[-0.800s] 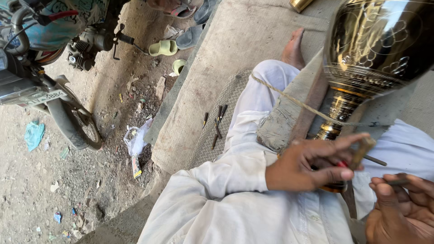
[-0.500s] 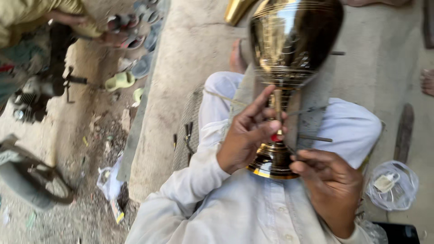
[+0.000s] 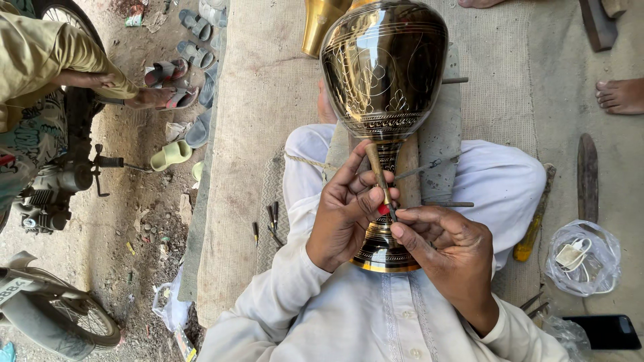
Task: The person sits cross-legged on a sack and uses a small hammer and a metal chisel to engrave intricate floral patterns onto a large brass vase. The vase is held steady between the legs while the person repeatedly taps the chisel to create detailed designs on the vase's body.
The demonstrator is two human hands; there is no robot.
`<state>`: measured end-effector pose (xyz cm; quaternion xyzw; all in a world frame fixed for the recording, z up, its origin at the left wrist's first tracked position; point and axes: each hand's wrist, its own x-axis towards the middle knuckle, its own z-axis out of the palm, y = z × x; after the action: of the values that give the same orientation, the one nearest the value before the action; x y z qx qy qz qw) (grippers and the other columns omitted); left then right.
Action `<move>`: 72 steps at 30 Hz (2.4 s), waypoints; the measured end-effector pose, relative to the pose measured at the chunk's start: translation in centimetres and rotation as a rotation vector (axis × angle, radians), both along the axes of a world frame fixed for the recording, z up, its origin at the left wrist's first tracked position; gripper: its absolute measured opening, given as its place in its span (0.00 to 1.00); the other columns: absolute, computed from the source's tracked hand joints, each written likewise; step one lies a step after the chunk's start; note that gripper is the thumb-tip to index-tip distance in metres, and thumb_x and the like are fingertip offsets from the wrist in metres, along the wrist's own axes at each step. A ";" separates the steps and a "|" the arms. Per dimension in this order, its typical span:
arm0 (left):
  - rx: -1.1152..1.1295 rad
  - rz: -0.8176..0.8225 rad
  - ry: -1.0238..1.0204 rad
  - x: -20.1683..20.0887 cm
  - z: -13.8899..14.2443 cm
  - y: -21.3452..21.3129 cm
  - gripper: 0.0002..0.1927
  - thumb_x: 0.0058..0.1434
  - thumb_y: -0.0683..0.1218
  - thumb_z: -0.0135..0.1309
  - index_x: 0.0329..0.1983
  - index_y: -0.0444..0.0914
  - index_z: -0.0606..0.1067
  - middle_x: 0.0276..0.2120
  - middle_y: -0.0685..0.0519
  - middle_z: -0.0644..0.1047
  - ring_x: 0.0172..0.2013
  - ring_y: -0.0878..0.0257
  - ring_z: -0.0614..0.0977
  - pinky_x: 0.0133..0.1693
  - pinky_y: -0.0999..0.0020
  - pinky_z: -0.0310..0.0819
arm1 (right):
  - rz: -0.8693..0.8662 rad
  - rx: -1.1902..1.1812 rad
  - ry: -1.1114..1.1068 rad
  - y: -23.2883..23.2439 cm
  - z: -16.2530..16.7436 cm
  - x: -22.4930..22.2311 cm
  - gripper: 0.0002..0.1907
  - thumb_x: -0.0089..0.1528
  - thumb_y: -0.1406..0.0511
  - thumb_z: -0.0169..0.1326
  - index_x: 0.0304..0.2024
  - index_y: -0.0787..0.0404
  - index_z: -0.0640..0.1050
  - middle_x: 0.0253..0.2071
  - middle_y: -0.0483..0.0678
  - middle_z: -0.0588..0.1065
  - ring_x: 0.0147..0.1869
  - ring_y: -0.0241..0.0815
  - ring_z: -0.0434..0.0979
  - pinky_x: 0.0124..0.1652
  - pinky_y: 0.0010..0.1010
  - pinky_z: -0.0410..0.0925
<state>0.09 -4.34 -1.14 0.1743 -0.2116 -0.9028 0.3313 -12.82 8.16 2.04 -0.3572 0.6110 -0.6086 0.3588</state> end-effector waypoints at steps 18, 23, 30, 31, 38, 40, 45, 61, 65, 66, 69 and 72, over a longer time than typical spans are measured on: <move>-0.320 -0.010 -0.226 0.7 0.4 0.1 0.24 0.72 0.40 0.57 0.66 0.22 0.68 0.52 0.44 0.81 0.50 0.60 0.83 0.58 0.65 0.78 | -0.116 -0.030 0.524 -0.5 1.5 0.9 0.13 0.56 0.73 0.67 0.43 0.65 0.80 0.40 0.50 0.82 0.41 0.35 0.85 0.38 0.21 0.76; -0.285 -0.008 -0.265 0.5 -0.2 0.0 0.34 0.67 0.41 0.59 0.75 0.34 0.63 0.44 0.48 0.83 0.43 0.64 0.84 0.49 0.69 0.79 | -0.072 -0.003 0.214 -0.2 0.4 1.0 0.10 0.59 0.74 0.64 0.43 0.67 0.80 0.37 0.49 0.83 0.37 0.32 0.85 0.37 0.20 0.77; -0.156 -0.039 -0.195 0.3 -0.8 0.0 0.36 0.66 0.40 0.59 0.76 0.35 0.62 0.44 0.47 0.83 0.42 0.64 0.84 0.47 0.68 0.81 | -0.009 -0.066 -0.082 0.3 -1.5 0.6 0.10 0.60 0.76 0.62 0.45 0.69 0.79 0.37 0.51 0.83 0.40 0.32 0.84 0.43 0.20 0.76; -0.153 -0.040 -0.187 0.3 -0.8 0.0 0.35 0.66 0.40 0.59 0.75 0.34 0.62 0.44 0.47 0.83 0.42 0.63 0.84 0.47 0.68 0.81 | -0.019 -0.058 -0.103 0.4 -1.7 0.6 0.10 0.60 0.76 0.62 0.44 0.69 0.79 0.36 0.51 0.83 0.39 0.33 0.84 0.41 0.20 0.76; -0.114 -0.060 -0.144 0.6 -0.5 -0.1 0.32 0.69 0.40 0.56 0.75 0.33 0.61 0.46 0.46 0.82 0.45 0.62 0.84 0.48 0.67 0.81 | -0.026 -0.121 -0.256 0.6 -3.0 0.6 0.10 0.62 0.73 0.62 0.45 0.70 0.77 0.37 0.52 0.82 0.40 0.35 0.83 0.42 0.24 0.77; -0.128 -0.056 -0.151 0.6 -0.4 -0.2 0.31 0.70 0.40 0.55 0.75 0.32 0.61 0.46 0.46 0.82 0.45 0.62 0.84 0.48 0.68 0.81 | 0.001 -0.120 -0.371 0.6 -3.3 0.2 0.09 0.65 0.70 0.58 0.46 0.70 0.77 0.38 0.54 0.81 0.42 0.39 0.84 0.43 0.28 0.78; -0.165 -0.028 -0.173 0.6 -0.4 -0.6 0.30 0.72 0.41 0.54 0.75 0.31 0.62 0.45 0.46 0.82 0.45 0.62 0.84 0.46 0.71 0.79 | 0.065 -0.087 -0.605 0.9 -3.6 -0.6 0.16 0.74 0.61 0.45 0.50 0.69 0.75 0.41 0.59 0.81 0.43 0.48 0.86 0.44 0.38 0.79; -0.262 -0.021 -0.205 0.6 -0.5 -0.5 0.32 0.71 0.39 0.53 0.77 0.32 0.58 0.47 0.47 0.81 0.46 0.63 0.83 0.51 0.68 0.79 | 0.059 -0.037 -0.269 0.3 -2.5 0.3 0.14 0.65 0.71 0.56 0.52 0.69 0.72 0.40 0.57 0.83 0.43 0.41 0.85 0.44 0.29 0.79; -0.347 -0.035 -0.293 0.7 -0.1 -0.4 0.33 0.72 0.39 0.53 0.78 0.30 0.59 0.50 0.46 0.81 0.47 0.62 0.83 0.49 0.69 0.77 | 0.016 0.001 0.001 0.2 -2.2 0.8 0.15 0.62 0.73 0.61 0.50 0.69 0.74 0.38 0.55 0.83 0.43 0.37 0.85 0.43 0.24 0.78; -0.348 -0.035 -0.313 0.7 0.0 -0.4 0.32 0.73 0.38 0.53 0.79 0.30 0.59 0.52 0.45 0.81 0.47 0.61 0.83 0.48 0.69 0.77 | 0.017 0.019 0.063 0.2 -2.1 0.8 0.13 0.62 0.73 0.61 0.48 0.69 0.75 0.37 0.54 0.84 0.42 0.36 0.86 0.42 0.23 0.78; -0.118 -0.001 -0.164 0.5 0.4 -0.8 0.38 0.70 0.39 0.51 0.80 0.42 0.51 0.52 0.45 0.79 0.45 0.61 0.84 0.47 0.66 0.82 | 0.038 0.026 -0.050 0.5 -2.0 0.6 0.13 0.61 0.74 0.61 0.47 0.69 0.74 0.36 0.55 0.84 0.39 0.37 0.86 0.40 0.23 0.78; 0.026 0.007 -0.105 0.5 0.8 -1.2 0.39 0.70 0.39 0.50 0.80 0.48 0.48 0.55 0.44 0.77 0.44 0.60 0.84 0.46 0.67 0.83 | 0.038 0.003 -0.278 0.8 -1.8 0.2 0.13 0.61 0.74 0.60 0.47 0.69 0.74 0.35 0.55 0.82 0.38 0.38 0.85 0.39 0.25 0.79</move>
<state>0.62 -5.54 -0.33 0.2263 -0.2162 -0.8940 0.3207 -12.64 8.99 0.28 -0.2803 0.5493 -0.6443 0.4522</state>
